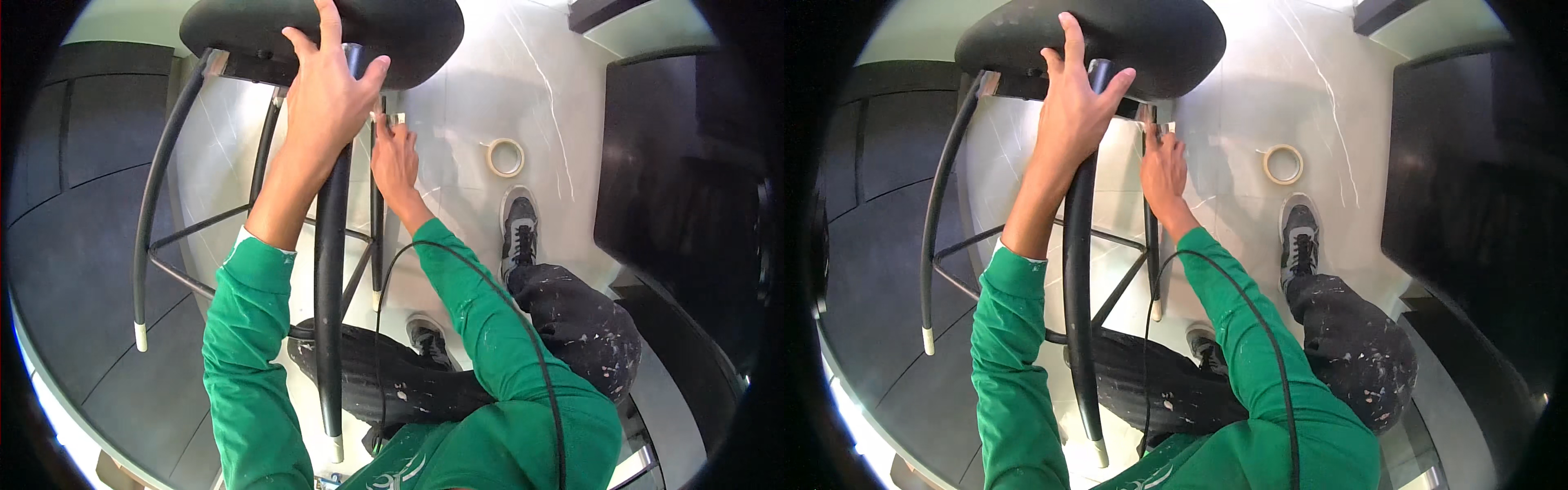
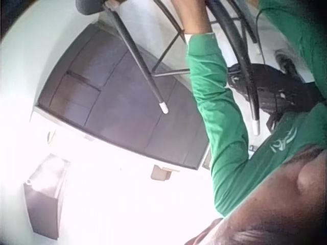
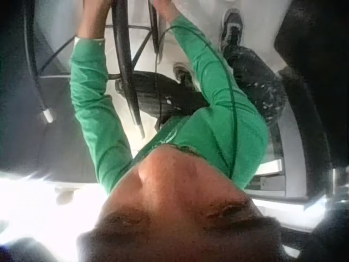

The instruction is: The person applies a white filler substance to the leg joints and underside of a black chair by hand and then uses a metal scraper to smooth the surface.

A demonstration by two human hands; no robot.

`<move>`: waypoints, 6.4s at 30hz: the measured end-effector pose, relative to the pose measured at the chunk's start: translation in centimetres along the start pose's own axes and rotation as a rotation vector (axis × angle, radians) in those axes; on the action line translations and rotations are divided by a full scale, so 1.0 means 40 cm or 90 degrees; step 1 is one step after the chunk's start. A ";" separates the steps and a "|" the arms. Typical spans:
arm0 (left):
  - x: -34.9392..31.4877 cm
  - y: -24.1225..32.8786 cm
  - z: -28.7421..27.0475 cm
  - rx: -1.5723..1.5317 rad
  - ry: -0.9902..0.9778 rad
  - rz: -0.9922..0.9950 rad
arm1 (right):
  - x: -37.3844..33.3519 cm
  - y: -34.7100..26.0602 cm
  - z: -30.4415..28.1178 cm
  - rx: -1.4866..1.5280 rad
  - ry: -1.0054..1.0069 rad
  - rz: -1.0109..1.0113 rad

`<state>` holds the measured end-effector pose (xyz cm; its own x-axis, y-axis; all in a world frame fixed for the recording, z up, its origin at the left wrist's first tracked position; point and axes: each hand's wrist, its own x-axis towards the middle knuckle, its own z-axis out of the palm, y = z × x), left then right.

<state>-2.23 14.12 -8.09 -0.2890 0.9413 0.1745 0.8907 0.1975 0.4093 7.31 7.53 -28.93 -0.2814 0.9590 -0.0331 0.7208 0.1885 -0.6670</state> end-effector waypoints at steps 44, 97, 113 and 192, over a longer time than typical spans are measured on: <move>0.012 0.064 -0.046 -0.071 -0.044 -0.102 | -0.025 0.170 0.036 0.663 0.006 0.339; 0.027 0.056 -0.049 -0.039 -0.066 -0.089 | 0.133 0.029 0.060 0.321 0.265 -0.017; 0.019 0.048 -0.037 -0.053 -0.025 -0.038 | 0.189 0.018 0.031 0.295 0.231 -0.053; 0.011 0.027 -0.023 -0.020 -0.035 -0.042 | 0.108 0.033 0.062 0.338 0.220 0.005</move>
<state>-1.71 14.49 -6.73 -0.3260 0.9403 0.0979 0.8590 0.2514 0.4459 5.48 11.39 -31.82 0.0078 0.9896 0.1436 0.2845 0.1355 -0.9491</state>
